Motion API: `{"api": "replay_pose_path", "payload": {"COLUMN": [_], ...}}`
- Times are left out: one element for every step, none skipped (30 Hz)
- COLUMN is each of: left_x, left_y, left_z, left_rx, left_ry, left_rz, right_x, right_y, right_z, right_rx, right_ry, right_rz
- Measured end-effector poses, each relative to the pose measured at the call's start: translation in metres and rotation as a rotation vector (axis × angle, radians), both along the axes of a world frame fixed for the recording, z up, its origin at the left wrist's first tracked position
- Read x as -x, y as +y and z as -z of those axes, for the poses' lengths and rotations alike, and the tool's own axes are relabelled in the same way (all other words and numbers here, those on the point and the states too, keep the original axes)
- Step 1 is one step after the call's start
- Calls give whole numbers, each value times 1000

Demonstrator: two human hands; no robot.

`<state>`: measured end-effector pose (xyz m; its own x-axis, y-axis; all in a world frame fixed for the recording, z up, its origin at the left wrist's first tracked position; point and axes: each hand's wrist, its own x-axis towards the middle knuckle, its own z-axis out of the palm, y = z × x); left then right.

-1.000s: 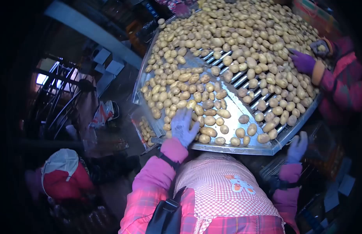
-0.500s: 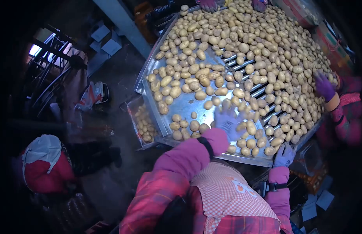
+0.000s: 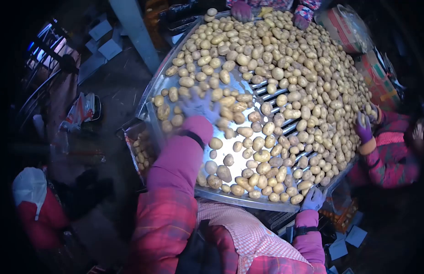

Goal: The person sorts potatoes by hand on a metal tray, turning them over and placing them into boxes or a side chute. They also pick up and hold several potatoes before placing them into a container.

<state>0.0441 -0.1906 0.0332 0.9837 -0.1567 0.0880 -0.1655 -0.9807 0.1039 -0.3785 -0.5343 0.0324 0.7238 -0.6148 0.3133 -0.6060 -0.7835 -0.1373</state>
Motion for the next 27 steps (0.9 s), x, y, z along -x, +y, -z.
{"api": "replay_pose_path", "payload": {"left_x": [9, 21, 41, 67, 85, 80, 75, 59, 32, -1, -30, -60, -90, -118, -143, -161, -167, -171, -182, -200, -212, -222, -230, -239, -256, -279, -279], "left_y": [-11, -20, -24, -25, -25, -22, -18, -16, -15, -14, -10, -5, -3, 0, 5, 4, 0, -2, -6, -10, -15, -19, -24, -30, -30, -25, -29], "left_z": [22, 43, 22, 0, 0, -16, -31, -33, -35, -31, -33, -55, -40, -24, -22, -20, -31, -43, -39, -35, -35, -33, -36, -33, -19, 2, -6], "left_rx": [51, 98, 99, 103, 287, 335, 385, 397, 410, 449, 420, 468, 437, 405, 430, 452, 425, 393, 392, 378, 366, 368, 360, 356, 368, 287, 204], "left_ry": [-111, -226, -54, 118, 79, 89, 101, -6, -111, -163, -353, -159, -190, -216, -99, 25, 30, 39, 57, 44, 26, 34, 41, 49, 59, 64, 68], "left_rz": [115, 231, 398, 566, 629, 689, 751, 681, 614, 567, 525, 452, 340, 228, 127, 27, -25, -79, -70, -76, -83, -79, -80, -82, -79, -29, 19], "right_x": [4, 7, 5, 4, 4, 4, 4, 2, -1, -5, -2, 3, 6, 5, 3, 4, 6, 5, 4, -1, -6, -4, -1, 1, 3, 0, -3], "right_y": [3, 0, 0, 1, 0, 0, -2, 0, 2, 4, 3, 1, -1, -1, 0, -1, -2, -2, 0, 5, 8, 7, 7, 7, 5, 8, 8], "right_z": [4, 4, 5, 6, 6, 6, 7, 3, 1, 1, 2, 3, 2, -1, -1, 1, 1, -1, -2, -4, -4, -3, -2, -2, -2, -4, -6], "right_rx": [51, 20, 17, 36, 59, 43, 49, 56, 63, 107, 121, 71, 20, 0, 12, 0, -16, -56, -56, 15, 89, 49, 53, 52, 54, 49, 61], "right_ry": [-6, 68, 59, 40, 24, 9, 4, 18, 31, -35, -38, 42, 122, 160, 159, 148, 141, 144, 159, 115, 67, 82, 88, 117, 147, 150, 161], "right_rz": [3, -13, -31, -25, -15, -30, -33, -42, -47, -73, -65, -37, -8, 1, 14, 15, 17, 12, 25, 22, 15, 32, 37, 32, 26, 56, 57]}}
